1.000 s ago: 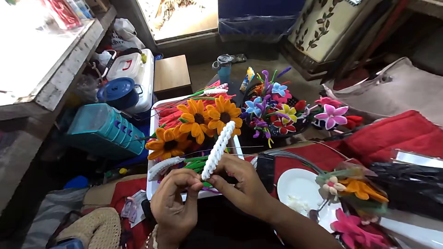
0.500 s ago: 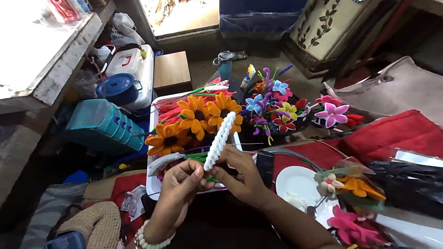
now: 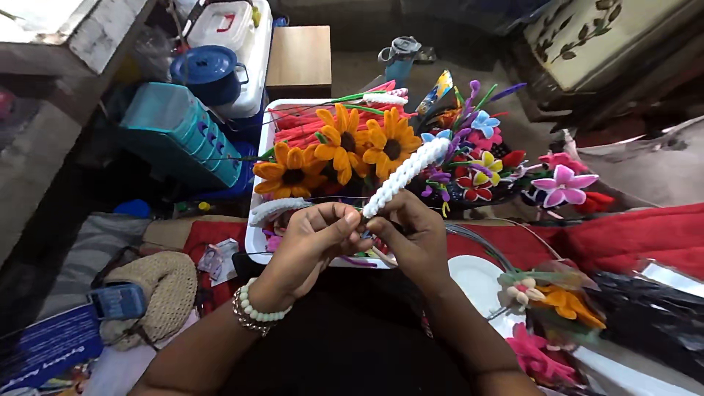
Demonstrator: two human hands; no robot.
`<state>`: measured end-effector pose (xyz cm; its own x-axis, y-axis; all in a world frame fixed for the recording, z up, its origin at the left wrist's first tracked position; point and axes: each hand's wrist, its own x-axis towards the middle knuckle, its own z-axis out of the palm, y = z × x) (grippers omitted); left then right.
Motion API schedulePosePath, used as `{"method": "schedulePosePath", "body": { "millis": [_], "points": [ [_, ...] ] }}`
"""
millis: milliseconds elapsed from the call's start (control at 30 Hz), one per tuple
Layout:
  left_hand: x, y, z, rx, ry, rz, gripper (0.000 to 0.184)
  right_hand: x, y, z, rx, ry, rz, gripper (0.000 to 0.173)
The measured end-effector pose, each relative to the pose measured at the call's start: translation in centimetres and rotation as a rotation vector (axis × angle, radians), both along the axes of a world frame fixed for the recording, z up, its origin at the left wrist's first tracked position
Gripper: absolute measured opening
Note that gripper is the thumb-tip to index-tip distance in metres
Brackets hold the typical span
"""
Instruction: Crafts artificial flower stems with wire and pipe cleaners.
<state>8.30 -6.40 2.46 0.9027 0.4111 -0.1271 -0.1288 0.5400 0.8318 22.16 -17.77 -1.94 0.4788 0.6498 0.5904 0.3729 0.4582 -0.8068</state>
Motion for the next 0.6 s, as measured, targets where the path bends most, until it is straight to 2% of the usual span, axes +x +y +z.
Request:
{"method": "schedulePosePath", "body": {
  "millis": [233,400,467,600],
  "points": [
    [-0.09,0.39,0.39,-0.169,0.073,-0.084,0.028,0.15,0.26,0.11,-0.021,0.025,0.037,0.004],
    [0.08,0.95,0.11,-0.291,0.053,-0.179,0.027,0.28,0.43,-0.2,-0.005,0.071,0.085,0.007],
    [0.08,0.91,0.13,-0.257,0.037,-0.176,0.022,0.31,0.41,-0.17,0.004,0.069,0.091,0.01],
    [0.07,0.13,0.0,0.036,-0.068,-0.043,0.009,0.03,0.26,0.26,0.007,0.074,0.073,0.011]
  ]
}}
